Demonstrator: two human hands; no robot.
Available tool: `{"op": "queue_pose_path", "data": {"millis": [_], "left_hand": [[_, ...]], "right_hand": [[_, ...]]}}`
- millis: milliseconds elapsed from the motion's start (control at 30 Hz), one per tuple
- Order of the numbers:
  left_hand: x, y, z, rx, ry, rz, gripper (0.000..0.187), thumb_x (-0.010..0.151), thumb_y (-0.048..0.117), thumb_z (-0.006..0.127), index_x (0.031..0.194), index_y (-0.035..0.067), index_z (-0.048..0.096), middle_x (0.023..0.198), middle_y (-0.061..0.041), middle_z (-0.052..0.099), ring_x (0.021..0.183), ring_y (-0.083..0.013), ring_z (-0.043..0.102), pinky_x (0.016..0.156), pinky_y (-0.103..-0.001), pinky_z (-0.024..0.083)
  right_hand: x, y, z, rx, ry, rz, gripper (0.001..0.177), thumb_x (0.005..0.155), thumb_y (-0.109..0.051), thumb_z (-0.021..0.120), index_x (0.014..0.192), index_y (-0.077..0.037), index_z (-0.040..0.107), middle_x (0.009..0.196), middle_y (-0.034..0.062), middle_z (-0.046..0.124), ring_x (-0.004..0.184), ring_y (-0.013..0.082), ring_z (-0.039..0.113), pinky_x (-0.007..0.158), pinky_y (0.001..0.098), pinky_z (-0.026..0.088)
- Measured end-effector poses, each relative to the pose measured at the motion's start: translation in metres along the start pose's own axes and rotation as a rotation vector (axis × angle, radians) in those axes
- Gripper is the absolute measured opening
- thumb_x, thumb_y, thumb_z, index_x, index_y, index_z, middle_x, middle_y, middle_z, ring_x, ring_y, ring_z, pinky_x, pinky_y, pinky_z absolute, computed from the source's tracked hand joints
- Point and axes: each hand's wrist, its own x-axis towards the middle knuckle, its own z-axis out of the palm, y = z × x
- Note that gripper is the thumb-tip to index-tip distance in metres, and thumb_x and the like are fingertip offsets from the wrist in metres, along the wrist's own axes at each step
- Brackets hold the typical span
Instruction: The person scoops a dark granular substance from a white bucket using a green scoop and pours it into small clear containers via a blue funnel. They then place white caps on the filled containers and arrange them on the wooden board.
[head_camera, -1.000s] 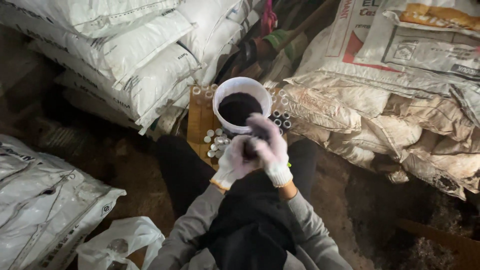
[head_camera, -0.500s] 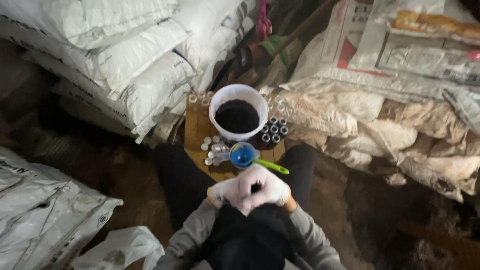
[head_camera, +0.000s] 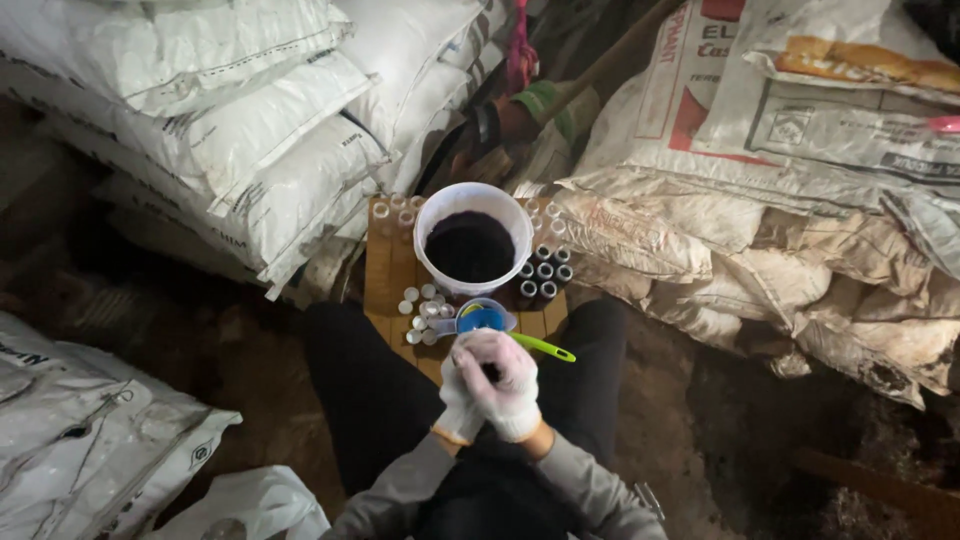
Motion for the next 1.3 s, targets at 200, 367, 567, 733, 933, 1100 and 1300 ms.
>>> {"op": "queue_pose_path", "data": {"millis": [200, 367, 567, 733, 933, 1100, 1300], "left_hand": [[0.032, 0.013, -0.016, -0.297, -0.044, 0.152, 0.01, 0.078, 0.015, 0.072, 0.073, 0.02, 0.064, 0.074, 0.01, 0.064, 0.066, -0.0044, 0.056, 0.065, -0.019, 0.05], [0.044, 0.038, 0.031, -0.556, -0.059, 0.249, 0.013, 0.076, 0.009, 0.072, 0.072, 0.019, 0.065, 0.076, 0.01, 0.066, 0.069, -0.0043, 0.057, 0.068, -0.019, 0.051], [0.086, 0.068, 0.085, -0.859, -0.084, 0.392, 0.018, 0.074, 0.001, 0.071, 0.072, 0.018, 0.067, 0.077, 0.009, 0.068, 0.071, -0.0042, 0.059, 0.071, -0.02, 0.052], [0.117, 0.097, 0.106, -1.1, -0.121, 0.526, 0.023, 0.072, -0.005, 0.071, 0.071, 0.018, 0.069, 0.079, 0.008, 0.07, 0.074, -0.0041, 0.06, 0.074, -0.02, 0.053], [0.14, 0.128, 0.136, -1.422, -0.156, 0.647, 0.03, 0.07, -0.013, 0.071, 0.07, 0.017, 0.071, 0.081, 0.007, 0.073, 0.076, -0.004, 0.061, 0.078, -0.02, 0.054], [0.138, 0.152, 0.164, -1.677, -0.152, 0.766, 0.036, 0.068, -0.02, 0.071, 0.069, 0.016, 0.072, 0.082, 0.006, 0.075, 0.079, -0.0039, 0.062, 0.081, -0.021, 0.055], [0.128, 0.122, -0.017, -0.771, -1.103, -0.465, 0.031, 0.074, 0.004, 0.088, 0.091, -0.011, 0.068, 0.072, -0.019, 0.069, 0.061, -0.0211, 0.065, 0.057, -0.032, 0.055]], "right_hand": [[-0.006, 0.033, -0.009, 0.403, -0.068, 0.076, 0.02, 0.092, -0.007, 0.079, 0.076, -0.005, 0.066, 0.073, 0.0087, 0.07, 0.063, 0.0217, 0.069, 0.059, 0.03, 0.056], [0.037, 0.021, -0.037, 0.819, -0.473, 0.146, 0.03, 0.079, -0.001, 0.087, 0.061, -0.006, 0.064, 0.06, 0.0081, 0.065, 0.046, 0.0173, 0.06, 0.046, 0.0279, 0.049], [0.057, 0.016, -0.039, 1.202, -0.825, 0.082, 0.028, 0.091, 0.001, 0.077, 0.07, -0.006, 0.06, 0.073, 0.0102, 0.07, 0.071, 0.0287, 0.074, 0.074, 0.0435, 0.06], [0.085, -0.007, -0.033, 1.29, -1.189, 0.167, 0.032, 0.089, 0.005, 0.069, 0.068, -0.006, 0.047, 0.066, 0.0081, 0.057, 0.058, 0.0285, 0.053, 0.064, 0.0374, 0.051], [0.108, -0.02, -0.026, 1.302, -1.486, -0.029, 0.029, 0.097, -0.007, 0.065, 0.07, -0.006, 0.053, 0.069, 0.0047, 0.059, 0.055, 0.0226, 0.054, 0.057, 0.029, 0.045], [0.104, -0.008, -0.044, 1.158, -0.99, 0.028, 0.025, 0.1, -0.017, 0.061, 0.077, -0.005, 0.057, 0.073, 0.007, 0.062, 0.062, 0.0237, 0.059, 0.064, 0.0332, 0.052], [0.081, -0.006, -0.051, 0.814, -0.165, 0.071, 0.027, 0.102, -0.028, 0.056, 0.085, -0.007, 0.056, 0.079, 0.0108, 0.065, 0.073, 0.0256, 0.066, 0.075, 0.0404, 0.061]]}}
